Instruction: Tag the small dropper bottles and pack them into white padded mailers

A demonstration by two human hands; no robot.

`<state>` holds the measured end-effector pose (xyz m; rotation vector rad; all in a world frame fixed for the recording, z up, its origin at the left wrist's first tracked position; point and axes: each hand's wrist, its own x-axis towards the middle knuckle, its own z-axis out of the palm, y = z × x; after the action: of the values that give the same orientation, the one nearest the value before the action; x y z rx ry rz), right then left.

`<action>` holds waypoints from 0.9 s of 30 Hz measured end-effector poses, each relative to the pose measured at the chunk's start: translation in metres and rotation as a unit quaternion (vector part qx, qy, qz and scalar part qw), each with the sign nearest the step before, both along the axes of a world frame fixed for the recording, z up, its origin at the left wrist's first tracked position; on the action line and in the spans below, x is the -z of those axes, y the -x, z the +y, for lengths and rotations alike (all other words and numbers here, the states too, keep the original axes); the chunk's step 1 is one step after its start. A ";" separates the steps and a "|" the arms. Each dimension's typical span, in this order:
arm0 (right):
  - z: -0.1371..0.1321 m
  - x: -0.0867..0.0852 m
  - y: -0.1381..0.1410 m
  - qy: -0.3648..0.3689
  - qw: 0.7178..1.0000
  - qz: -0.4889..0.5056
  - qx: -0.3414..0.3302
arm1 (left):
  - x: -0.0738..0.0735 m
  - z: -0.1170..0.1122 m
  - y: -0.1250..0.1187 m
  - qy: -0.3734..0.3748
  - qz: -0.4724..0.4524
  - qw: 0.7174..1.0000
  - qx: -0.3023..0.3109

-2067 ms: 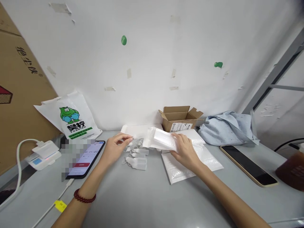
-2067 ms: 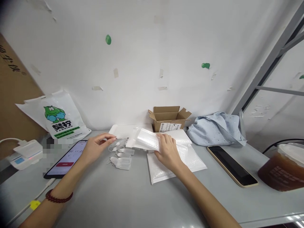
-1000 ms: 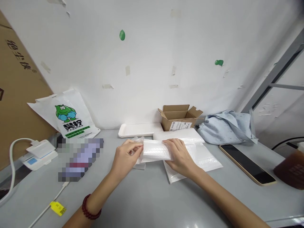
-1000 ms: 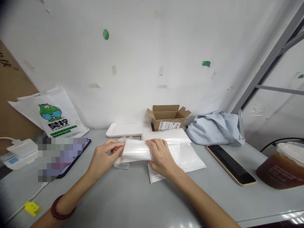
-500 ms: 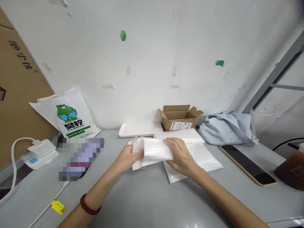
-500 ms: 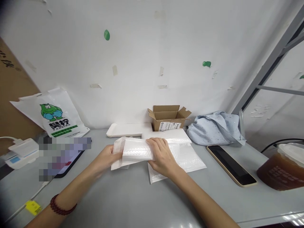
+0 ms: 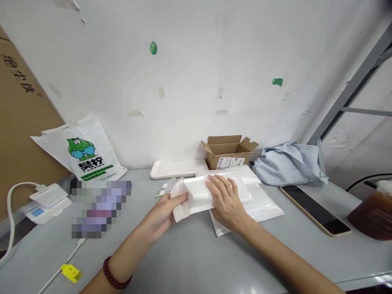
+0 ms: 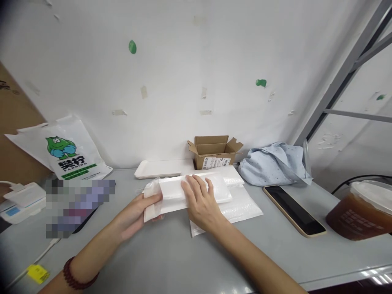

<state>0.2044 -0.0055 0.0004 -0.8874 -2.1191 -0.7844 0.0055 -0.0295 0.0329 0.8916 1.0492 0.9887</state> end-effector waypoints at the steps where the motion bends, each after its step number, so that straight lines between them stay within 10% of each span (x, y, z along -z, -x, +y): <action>1: 0.000 0.001 0.001 0.012 1.000 0.002 -0.003 | -0.001 -0.001 -0.001 0.008 -0.019 1.000 0.019; 10: -0.004 -0.004 -0.001 0.042 0.998 0.017 -0.048 | 0.001 -0.007 -0.001 -0.004 -0.008 0.996 0.089; 27: -0.006 -0.008 0.000 0.021 0.996 0.033 -0.076 | 0.001 -0.004 -0.002 -0.201 0.068 0.970 -0.121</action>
<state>0.2043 -0.0115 0.0084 -0.7537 -2.1237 -0.6266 0.0075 -0.0336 0.0317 1.1951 1.1108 1.3935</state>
